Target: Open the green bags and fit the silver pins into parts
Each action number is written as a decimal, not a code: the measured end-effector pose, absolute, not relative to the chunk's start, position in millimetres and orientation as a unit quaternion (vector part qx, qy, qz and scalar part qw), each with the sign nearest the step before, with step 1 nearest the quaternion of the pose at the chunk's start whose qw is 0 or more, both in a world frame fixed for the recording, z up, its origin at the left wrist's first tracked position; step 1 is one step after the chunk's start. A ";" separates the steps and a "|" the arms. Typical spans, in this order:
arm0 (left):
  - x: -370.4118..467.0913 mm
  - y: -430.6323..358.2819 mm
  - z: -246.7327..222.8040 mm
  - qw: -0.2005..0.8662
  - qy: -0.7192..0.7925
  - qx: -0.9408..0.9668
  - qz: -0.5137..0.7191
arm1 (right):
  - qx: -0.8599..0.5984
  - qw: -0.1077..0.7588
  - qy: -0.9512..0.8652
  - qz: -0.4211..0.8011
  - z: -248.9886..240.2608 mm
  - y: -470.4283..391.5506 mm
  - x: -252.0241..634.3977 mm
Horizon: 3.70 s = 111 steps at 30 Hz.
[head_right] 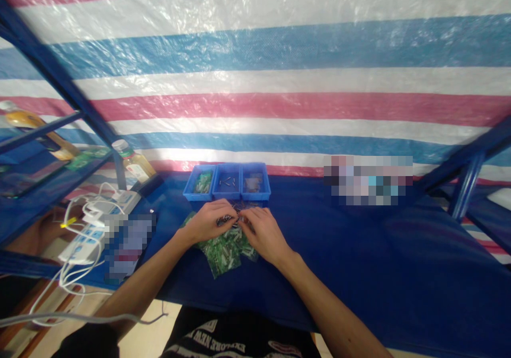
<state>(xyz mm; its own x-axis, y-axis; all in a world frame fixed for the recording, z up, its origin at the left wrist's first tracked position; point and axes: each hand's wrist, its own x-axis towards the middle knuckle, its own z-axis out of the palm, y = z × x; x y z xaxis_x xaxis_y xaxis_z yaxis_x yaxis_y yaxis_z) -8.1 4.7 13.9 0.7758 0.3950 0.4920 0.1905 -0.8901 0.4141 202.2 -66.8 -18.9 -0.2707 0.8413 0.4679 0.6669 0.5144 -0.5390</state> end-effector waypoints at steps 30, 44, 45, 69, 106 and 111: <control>-8.7 5.9 12.2 0.155 0.192 0.940 0.234 | -0.468 0.395 -0.785 0.096 -17.2 -68.1 203.1; -9.0 6.7 13.1 0.156 0.186 0.943 0.228 | -0.470 0.403 -0.779 0.098 -14.7 -69.6 202.8; -9.1 6.6 12.8 0.155 0.187 0.943 0.226 | -0.469 0.403 -0.780 0.098 -14.1 -69.8 202.7; -9.0 5.6 13.3 0.146 0.181 0.943 0.237 | -0.474 0.405 -0.776 0.097 -13.2 -70.7 202.0; -7.4 6.9 12.4 0.145 0.180 0.940 0.250 | -0.493 0.411 -0.760 0.101 -16.8 -69.3 203.6; -7.6 6.5 10.6 0.145 0.187 0.942 0.238 | -0.504 0.404 -0.757 0.095 -18.8 -68.4 204.8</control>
<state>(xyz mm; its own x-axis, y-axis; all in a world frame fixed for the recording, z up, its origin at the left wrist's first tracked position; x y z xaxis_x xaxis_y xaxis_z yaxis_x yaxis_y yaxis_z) -7.6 6.5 10.6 0.8165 0.4213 0.3948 0.2836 -0.8882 0.3614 204.8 -68.4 -18.8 -0.1650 0.8401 0.5168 0.6866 0.4740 -0.5513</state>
